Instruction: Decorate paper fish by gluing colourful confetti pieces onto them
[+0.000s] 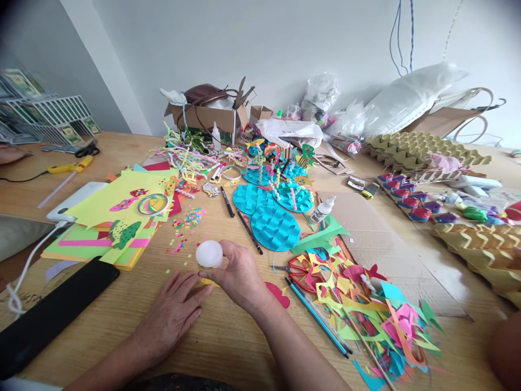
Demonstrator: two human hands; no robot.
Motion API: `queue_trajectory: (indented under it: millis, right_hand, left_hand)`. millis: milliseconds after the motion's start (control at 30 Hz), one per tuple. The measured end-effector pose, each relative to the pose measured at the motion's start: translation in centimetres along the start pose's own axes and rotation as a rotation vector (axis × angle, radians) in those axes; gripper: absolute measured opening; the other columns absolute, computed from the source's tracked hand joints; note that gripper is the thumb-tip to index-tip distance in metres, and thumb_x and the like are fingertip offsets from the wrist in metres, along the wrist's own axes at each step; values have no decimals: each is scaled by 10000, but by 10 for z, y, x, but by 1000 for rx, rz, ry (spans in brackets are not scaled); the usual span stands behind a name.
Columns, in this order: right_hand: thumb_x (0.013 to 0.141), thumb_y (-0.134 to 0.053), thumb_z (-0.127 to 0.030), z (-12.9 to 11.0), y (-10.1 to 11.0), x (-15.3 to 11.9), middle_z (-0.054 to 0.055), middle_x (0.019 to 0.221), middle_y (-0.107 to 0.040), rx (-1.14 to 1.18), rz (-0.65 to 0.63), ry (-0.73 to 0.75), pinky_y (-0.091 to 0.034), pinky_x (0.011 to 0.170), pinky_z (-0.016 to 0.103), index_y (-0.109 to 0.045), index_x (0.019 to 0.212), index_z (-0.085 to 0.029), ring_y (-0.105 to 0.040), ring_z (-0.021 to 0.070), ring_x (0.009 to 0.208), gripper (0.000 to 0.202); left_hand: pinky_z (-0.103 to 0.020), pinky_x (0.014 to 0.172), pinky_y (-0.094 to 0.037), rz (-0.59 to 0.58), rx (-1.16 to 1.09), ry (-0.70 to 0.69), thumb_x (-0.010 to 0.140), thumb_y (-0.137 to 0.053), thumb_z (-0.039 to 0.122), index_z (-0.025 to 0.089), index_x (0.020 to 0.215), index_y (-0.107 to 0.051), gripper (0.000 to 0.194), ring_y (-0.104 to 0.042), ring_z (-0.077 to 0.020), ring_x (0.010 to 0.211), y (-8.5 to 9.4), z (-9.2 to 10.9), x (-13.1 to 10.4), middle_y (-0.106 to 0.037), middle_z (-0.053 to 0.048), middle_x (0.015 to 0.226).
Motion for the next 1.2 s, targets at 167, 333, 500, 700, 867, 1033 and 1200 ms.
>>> queue_trajectory:
  millis: [167, 333, 500, 700, 867, 1033, 1200]
  right_hand:
    - [652, -663, -296, -4, -4, 2, -28, 655, -561, -15, -7, 35, -350, 561, 197, -557, 695, -168, -508, 122, 616, 172]
    - [665, -654, -292, -4, -8, 3, -28, 663, -561, -45, -31, 46, -344, 562, 201, -559, 700, -175, -509, 121, 618, 154]
    - [661, -654, -294, -3, -6, 2, -25, 644, -548, -34, -31, 31, -344, 557, 203, -549, 676, -167, -503, 123, 612, 165]
    - [640, -670, -284, -1, -3, -2, -33, 622, -531, -47, -40, 9, -335, 535, 198, -536, 648, -168, -491, 117, 586, 177]
    - [654, -659, -280, -1, -7, 3, -33, 645, -546, -32, -24, 46, -344, 554, 196, -544, 679, -172, -494, 117, 603, 160]
    - [648, -662, -282, 0, -8, 5, -36, 653, -547, -18, -25, 41, -345, 557, 195, -546, 689, -175, -505, 119, 615, 163]
    - [633, -672, -274, -1, -8, 4, -36, 645, -548, -6, -27, 31, -349, 558, 197, -549, 680, -171, -504, 119, 607, 167]
  left_hand:
    - [-490, 935, -292, -3, -1, -4, 798, -478, 199, 265, 1181, -454, 389, -386, -241, 1104, -1, 0, -1, -472, -65, 1178]
    - [-486, 936, -287, 19, 3, 22, 802, -478, 213, 278, 1169, -465, 373, -404, -237, 1094, 0, 0, 0, -488, -61, 1165]
    - [-477, 923, -306, 43, -7, 21, 805, -475, 219, 279, 1147, -486, 347, -415, -234, 1080, 1, 0, 0, -500, -61, 1151]
    - [-478, 928, -305, 53, -19, 24, 808, -475, 228, 285, 1142, -492, 339, -413, -231, 1083, 3, 0, 0, -492, -60, 1156]
    - [-480, 936, -311, 25, -20, 27, 808, -474, 225, 286, 1157, -477, 354, -419, -229, 1088, 1, -1, 0, -489, -59, 1167]
    - [-490, 928, -329, 5, 6, -5, 791, -502, 207, 264, 1192, -446, 409, -410, -248, 1104, -1, 0, -1, -457, -93, 1192]
    - [-476, 916, -356, 59, -8, 7, 796, -495, 204, 271, 1167, -466, 378, -428, -241, 1084, 3, 0, -1, -463, -92, 1167]
Point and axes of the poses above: each hand's wrist, its own x-axis towards the middle knuckle, its own y-axis out of the back of the hand, z = x × y, the point moved 8 cm from there along x, towards the middle knuckle
